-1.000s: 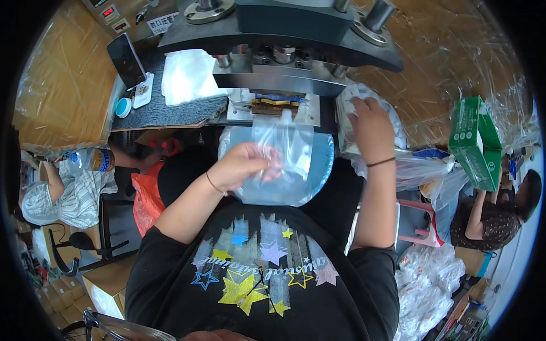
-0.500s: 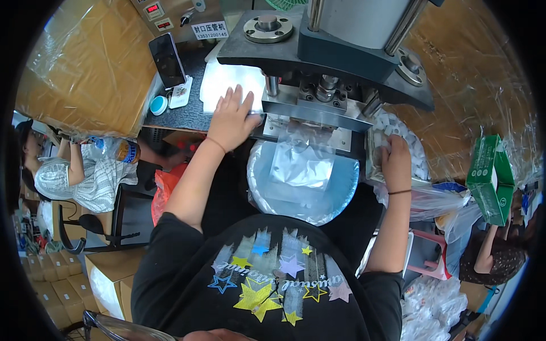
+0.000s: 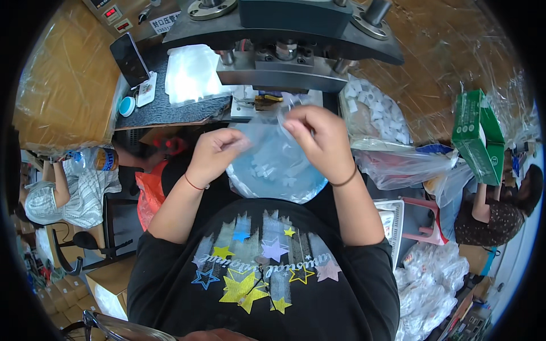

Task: Packaging small white components into plastic bags using a heat sealing machine.

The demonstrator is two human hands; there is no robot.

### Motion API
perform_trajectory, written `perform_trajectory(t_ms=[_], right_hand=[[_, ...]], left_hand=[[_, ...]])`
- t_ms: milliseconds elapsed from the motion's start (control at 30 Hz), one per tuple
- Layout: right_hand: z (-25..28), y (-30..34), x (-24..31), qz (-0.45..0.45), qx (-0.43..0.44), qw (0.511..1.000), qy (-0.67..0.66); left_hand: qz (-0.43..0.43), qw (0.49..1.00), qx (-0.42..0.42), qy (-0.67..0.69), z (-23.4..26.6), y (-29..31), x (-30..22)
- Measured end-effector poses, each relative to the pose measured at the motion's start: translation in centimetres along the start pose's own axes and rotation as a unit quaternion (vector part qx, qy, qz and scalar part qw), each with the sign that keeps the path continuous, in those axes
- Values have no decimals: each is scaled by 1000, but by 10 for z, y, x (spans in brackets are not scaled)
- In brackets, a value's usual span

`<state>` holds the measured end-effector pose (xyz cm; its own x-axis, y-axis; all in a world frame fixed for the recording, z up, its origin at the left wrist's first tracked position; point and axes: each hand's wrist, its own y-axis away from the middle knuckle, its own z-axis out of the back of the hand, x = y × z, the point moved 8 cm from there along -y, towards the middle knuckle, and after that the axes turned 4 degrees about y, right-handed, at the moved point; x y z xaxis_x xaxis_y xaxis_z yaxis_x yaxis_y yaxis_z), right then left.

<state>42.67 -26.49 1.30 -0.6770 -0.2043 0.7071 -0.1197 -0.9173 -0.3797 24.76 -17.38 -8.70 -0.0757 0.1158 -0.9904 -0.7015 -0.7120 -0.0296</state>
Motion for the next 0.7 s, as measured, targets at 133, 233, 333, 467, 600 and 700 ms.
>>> perform_trajectory(t_ms=[133,233,333,467,600,700], right_hand=[[-3,-12,11,57,-23,998,1],[8,-7,5,84,46,991,90],[11,2,1,45,146,981,116],[20,4,-18,41,140,985,87],[66,9,-93,-59,37,937,342],[69,19,-136,-93,79,930,347]], left_hand=[[55,990,75,107,-41,2,3],[97,958,155,221,-66,11,5],[153,919,239,273,-92,21,6],[227,884,247,326,-103,22,17],[245,902,173,310,-77,-6,27],[214,900,151,348,-60,-33,29]])
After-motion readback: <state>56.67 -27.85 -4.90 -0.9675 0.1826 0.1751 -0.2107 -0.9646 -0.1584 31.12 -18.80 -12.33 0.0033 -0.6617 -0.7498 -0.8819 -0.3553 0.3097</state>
